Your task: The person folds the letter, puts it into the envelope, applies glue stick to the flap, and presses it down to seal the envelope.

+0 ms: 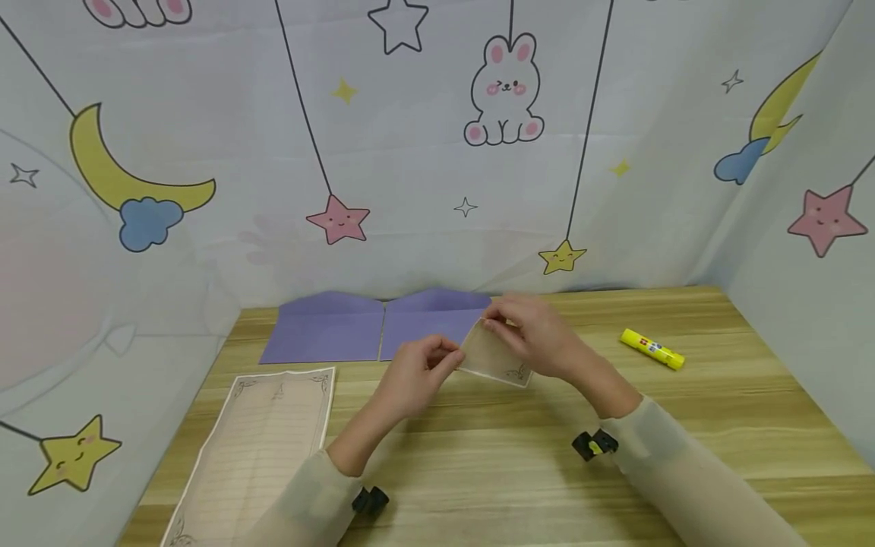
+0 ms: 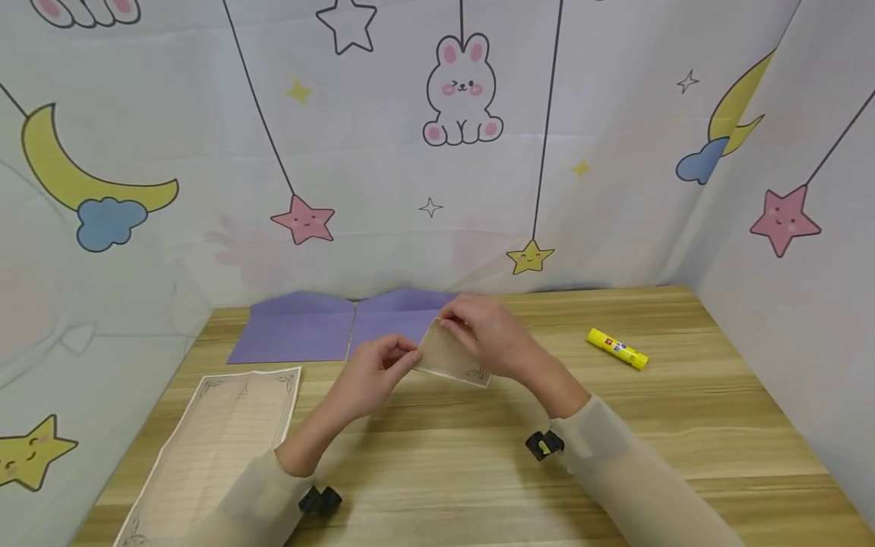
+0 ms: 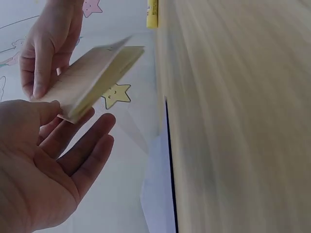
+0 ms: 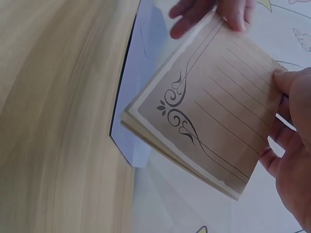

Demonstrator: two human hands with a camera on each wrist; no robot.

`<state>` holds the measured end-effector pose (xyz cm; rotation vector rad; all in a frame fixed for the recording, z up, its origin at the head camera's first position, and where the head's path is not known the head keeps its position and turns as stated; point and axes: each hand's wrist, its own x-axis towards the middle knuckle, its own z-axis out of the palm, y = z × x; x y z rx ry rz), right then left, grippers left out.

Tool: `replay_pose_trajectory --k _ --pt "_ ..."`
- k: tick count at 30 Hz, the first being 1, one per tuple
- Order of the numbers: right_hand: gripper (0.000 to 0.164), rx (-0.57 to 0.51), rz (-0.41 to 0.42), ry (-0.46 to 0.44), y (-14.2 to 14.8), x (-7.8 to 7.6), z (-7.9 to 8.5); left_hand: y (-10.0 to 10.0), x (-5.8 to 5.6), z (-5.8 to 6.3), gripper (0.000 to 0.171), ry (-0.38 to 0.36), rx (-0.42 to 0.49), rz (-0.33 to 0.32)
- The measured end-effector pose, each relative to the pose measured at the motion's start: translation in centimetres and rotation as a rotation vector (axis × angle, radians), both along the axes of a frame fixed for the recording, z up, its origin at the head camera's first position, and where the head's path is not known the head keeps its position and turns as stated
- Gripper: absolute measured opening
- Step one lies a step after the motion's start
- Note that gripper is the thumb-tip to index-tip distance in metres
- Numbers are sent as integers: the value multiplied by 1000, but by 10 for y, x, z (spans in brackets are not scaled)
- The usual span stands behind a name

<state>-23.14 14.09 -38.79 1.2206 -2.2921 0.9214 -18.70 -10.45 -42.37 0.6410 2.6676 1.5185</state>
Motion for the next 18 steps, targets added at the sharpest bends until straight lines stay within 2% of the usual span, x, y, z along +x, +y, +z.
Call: replay_pose_trajectory --k 5,12,15,18 --pt "8 24 41 53 -6 -1 -3 11 -5 9 17 71 11 15" --pt "14 8 66 45 -7 -2 -4 18 -9 15 12 127 40 64" --pt "21 -1 15 -16 -2 -1 -7 15 -10 12 13 86 101 108" --pt "33 -13 -104 -83 5 2 -8 10 -13 8 15 3 212 184"
